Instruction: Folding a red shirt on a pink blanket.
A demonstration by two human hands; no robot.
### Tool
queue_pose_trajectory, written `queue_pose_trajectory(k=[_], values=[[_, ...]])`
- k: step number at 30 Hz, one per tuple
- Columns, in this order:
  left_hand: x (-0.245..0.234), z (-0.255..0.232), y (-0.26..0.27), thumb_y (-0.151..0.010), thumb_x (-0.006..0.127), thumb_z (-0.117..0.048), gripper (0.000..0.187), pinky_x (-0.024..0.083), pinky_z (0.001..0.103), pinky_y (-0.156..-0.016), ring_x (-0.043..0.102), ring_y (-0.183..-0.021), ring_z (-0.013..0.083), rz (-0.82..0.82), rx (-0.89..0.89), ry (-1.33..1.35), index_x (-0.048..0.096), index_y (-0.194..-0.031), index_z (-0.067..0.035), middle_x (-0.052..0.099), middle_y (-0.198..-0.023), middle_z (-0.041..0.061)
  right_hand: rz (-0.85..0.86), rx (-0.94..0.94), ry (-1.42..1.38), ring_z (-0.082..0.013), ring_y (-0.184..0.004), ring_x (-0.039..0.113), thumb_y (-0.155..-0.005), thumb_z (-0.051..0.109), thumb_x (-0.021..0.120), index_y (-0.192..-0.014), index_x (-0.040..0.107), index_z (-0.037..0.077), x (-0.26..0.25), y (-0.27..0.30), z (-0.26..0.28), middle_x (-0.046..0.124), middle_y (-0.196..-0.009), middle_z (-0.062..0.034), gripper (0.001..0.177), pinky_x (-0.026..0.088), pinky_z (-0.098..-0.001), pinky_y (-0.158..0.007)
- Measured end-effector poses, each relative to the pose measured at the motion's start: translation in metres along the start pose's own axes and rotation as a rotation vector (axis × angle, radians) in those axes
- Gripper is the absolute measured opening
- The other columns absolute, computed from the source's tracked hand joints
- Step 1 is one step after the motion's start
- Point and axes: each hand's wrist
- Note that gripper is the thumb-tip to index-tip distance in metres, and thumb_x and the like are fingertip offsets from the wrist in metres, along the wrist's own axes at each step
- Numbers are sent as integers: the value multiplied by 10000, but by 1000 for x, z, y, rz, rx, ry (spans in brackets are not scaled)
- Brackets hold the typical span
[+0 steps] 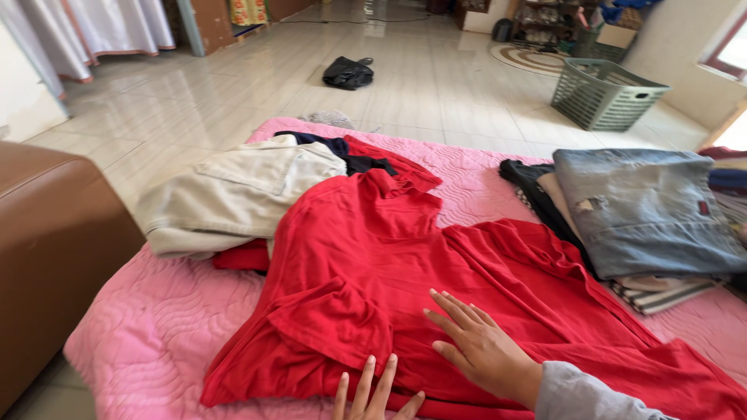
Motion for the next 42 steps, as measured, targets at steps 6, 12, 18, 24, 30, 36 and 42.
queue_pose_trajectory(k=[6, 12, 18, 24, 30, 36, 42], values=[[-22, 12, -68, -1036, 461, -482, 427, 276, 643, -1114, 375, -1461, 384, 186, 258, 263, 517, -1458, -438, 415, -1600, 155, 145, 166, -15, -296, -1557, 110, -1018, 440, 474, -1590, 252, 153, 11, 23, -7, 144, -1695, -80, 678, 143, -516, -1206], [-52, 37, -166, -922, 588, -419, 671, 55, 686, -1130, 68, -1524, 447, 966, 57, 539, 413, -1549, -254, 140, -1684, 183, 269, 352, -11, -278, -1577, 10, -1013, 545, 436, -1626, 108, 177, 5, 44, -27, 43, -1716, -37, 786, 71, -550, -1218], [-27, 47, -184, -958, 557, -437, 576, 160, 588, -1167, 315, -1420, 282, 1252, -134, 386, 444, -1484, -231, 421, -1512, 65, 251, 538, 11, -290, -1542, 166, -991, 574, 430, -1600, 205, 226, -7, 71, -94, 121, -1704, -18, 736, 207, -527, -1203], [-5, 37, -244, -1002, 513, -417, 579, 281, 511, -1201, 660, -1123, 212, 1379, -204, 250, 358, -1527, -226, 719, -1106, 53, -88, 572, -85, -332, -1450, 386, -959, 475, 552, -1469, 424, 151, -19, 72, -176, 342, -1597, -110, 618, 376, -435, -1154], [26, 36, -243, -955, 608, -451, 912, 328, 539, -1159, 624, -1174, 254, 1583, -196, 214, 67, -1652, -221, 677, -1172, 90, -375, 512, 136, -484, -1399, 356, -899, 408, 654, -1288, 618, 208, -20, 45, -257, 377, -1530, -262, 439, 355, -529, -1134], [31, 40, -232, -906, 674, -473, 958, 380, 540, -1129, 527, -1294, 267, 1581, -192, 251, 96, -1634, -242, 600, -1317, 97, -223, 886, -233, -471, -1388, 382, -895, 429, 678, -1401, 598, 209, -24, -3, -309, 404, -1526, -262, 557, 359, -518, -1137], [39, 46, -246, -880, 692, -456, 996, 379, 548, -1120, 555, -1265, 266, 1639, -196, 283, 87, -1643, -247, 634, -1262, 96, -148, 1118, -547, -285, -1212, 587, -901, 392, 737, -1427, 549, 63, -20, -24, -330, 616, -1348, -170, 648, 461, -391, -1012]])
Point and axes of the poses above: each hand's wrist, its own y-axis away from the middle knuckle, its own x-axis out of the palm, z = x × y
